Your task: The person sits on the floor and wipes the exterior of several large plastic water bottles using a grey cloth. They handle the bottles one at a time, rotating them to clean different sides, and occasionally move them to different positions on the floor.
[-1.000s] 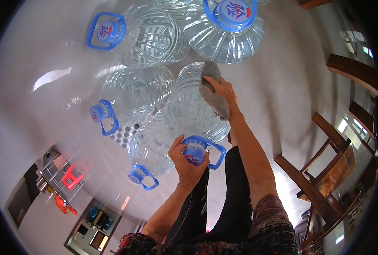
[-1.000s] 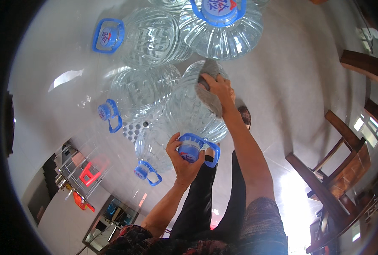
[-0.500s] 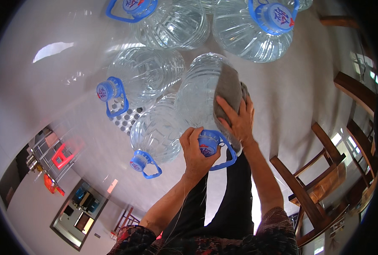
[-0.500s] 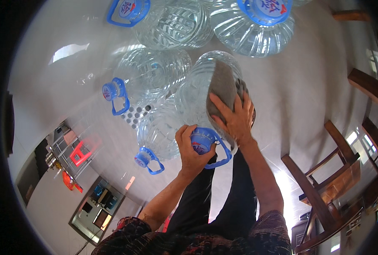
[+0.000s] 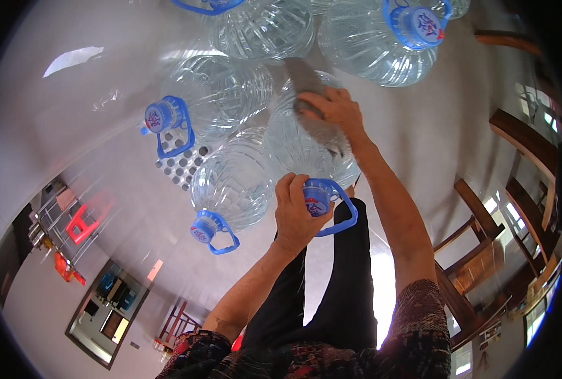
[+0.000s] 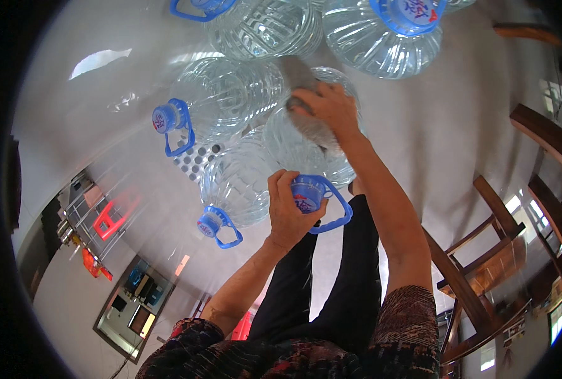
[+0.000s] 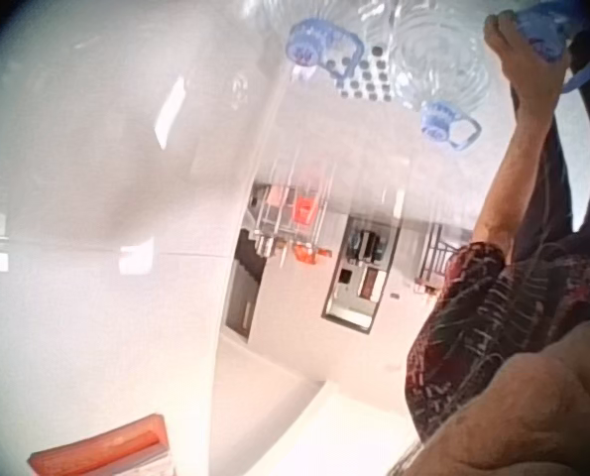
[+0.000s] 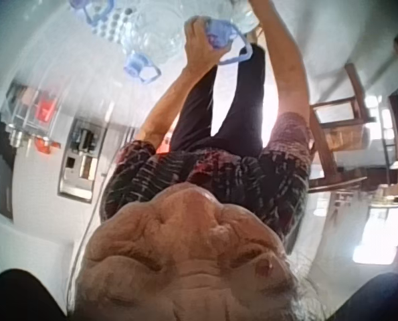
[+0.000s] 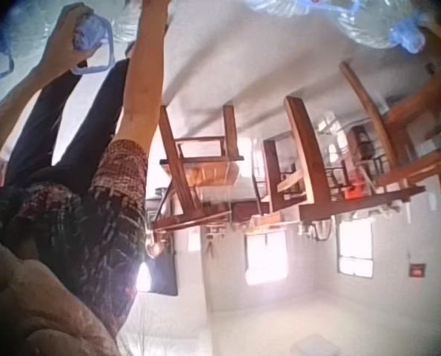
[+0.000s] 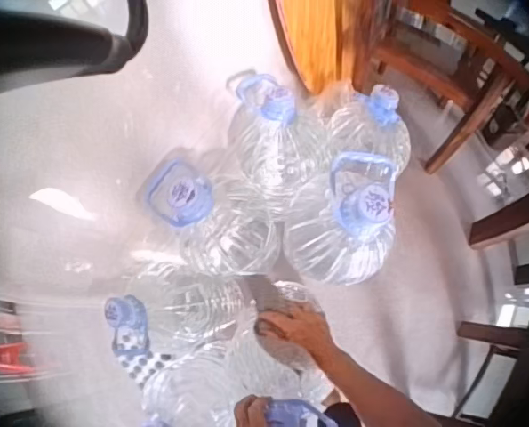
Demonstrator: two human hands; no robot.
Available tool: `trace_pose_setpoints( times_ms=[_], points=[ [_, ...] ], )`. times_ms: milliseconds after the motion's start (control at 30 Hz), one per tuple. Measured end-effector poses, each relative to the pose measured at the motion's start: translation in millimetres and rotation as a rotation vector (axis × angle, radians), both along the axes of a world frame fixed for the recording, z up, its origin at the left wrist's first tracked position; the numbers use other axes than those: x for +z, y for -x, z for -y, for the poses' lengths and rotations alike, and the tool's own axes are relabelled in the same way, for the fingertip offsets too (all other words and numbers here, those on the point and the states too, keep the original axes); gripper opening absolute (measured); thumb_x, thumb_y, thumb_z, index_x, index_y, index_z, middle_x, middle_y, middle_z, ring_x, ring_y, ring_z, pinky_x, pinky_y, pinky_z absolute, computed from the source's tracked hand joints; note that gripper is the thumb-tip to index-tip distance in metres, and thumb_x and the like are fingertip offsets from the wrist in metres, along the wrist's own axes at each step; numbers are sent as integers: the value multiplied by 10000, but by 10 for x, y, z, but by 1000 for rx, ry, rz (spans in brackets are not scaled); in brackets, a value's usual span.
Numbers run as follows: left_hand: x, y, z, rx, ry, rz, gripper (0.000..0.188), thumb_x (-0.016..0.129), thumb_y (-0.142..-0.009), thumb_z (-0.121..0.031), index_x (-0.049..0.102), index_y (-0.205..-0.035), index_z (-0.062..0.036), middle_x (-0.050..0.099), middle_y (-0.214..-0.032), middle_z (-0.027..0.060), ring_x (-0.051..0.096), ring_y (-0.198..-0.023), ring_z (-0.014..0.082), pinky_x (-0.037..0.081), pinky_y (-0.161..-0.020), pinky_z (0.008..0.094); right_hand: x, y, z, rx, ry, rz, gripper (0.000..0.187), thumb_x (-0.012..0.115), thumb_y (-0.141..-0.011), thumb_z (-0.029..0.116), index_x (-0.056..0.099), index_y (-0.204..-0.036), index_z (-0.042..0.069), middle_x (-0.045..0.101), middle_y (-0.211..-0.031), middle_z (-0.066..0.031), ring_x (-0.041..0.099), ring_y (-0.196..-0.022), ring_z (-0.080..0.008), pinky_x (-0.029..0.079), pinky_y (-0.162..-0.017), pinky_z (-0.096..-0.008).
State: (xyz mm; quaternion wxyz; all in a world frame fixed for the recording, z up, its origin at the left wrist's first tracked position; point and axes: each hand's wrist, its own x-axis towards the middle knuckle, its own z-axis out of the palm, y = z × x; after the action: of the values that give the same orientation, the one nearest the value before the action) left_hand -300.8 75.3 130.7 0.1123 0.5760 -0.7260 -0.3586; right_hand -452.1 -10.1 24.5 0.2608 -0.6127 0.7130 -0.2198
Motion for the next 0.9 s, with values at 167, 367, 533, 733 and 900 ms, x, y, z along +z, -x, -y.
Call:
trace_pose_setpoints(
  times_ms=[167,367,533,733,900],
  points=[
    [65,-40,115,-9,-81,-7,714,833,-585,-127,422,-1159,-15,440,-1109,188,517,-999,370,489,-780,393,330,454,-662,-510,-244,911,258,666,-833,236,650,-1081,166,649,-952,-66,627,-879,-239,482,-815,-331],
    [115,94,244,-87,-50,-27,659,756,-607,-38,418,-1172,-13,448,-1107,193,530,-977,403,500,-744,421,1062,4,-974,-178,-353,383,259,585,-869,217,614,-1099,102,644,-1056,-140,635,-923,-320,483,-812,-365],
    [46,159,472,-155,8,-11,562,706,-660,-37,427,-1147,-29,458,-1088,183,555,-929,414,494,-717,438,996,-39,-1031,-494,-265,511,243,570,-874,216,616,-1065,72,665,-948,-154,626,-907,-350,477,-786,-399],
    [224,443,842,-119,-160,129,696,793,-647,-275,407,-1182,-50,454,-1103,152,578,-934,357,507,-744,432,1005,-261,-1175,-807,-115,447,256,526,-923,228,598,-1062,26,638,-842,-175,629,-764,-237,473,-716,-328],
    [155,314,883,-155,-148,87,696,794,-635,-257,406,-1170,-40,451,-1071,149,567,-924,353,501,-741,429,997,-372,-1243,-895,-211,692,279,466,-962,256,596,-1065,31,620,-859,-160,593,-789,-195,452,-722,-310]
  ],
)
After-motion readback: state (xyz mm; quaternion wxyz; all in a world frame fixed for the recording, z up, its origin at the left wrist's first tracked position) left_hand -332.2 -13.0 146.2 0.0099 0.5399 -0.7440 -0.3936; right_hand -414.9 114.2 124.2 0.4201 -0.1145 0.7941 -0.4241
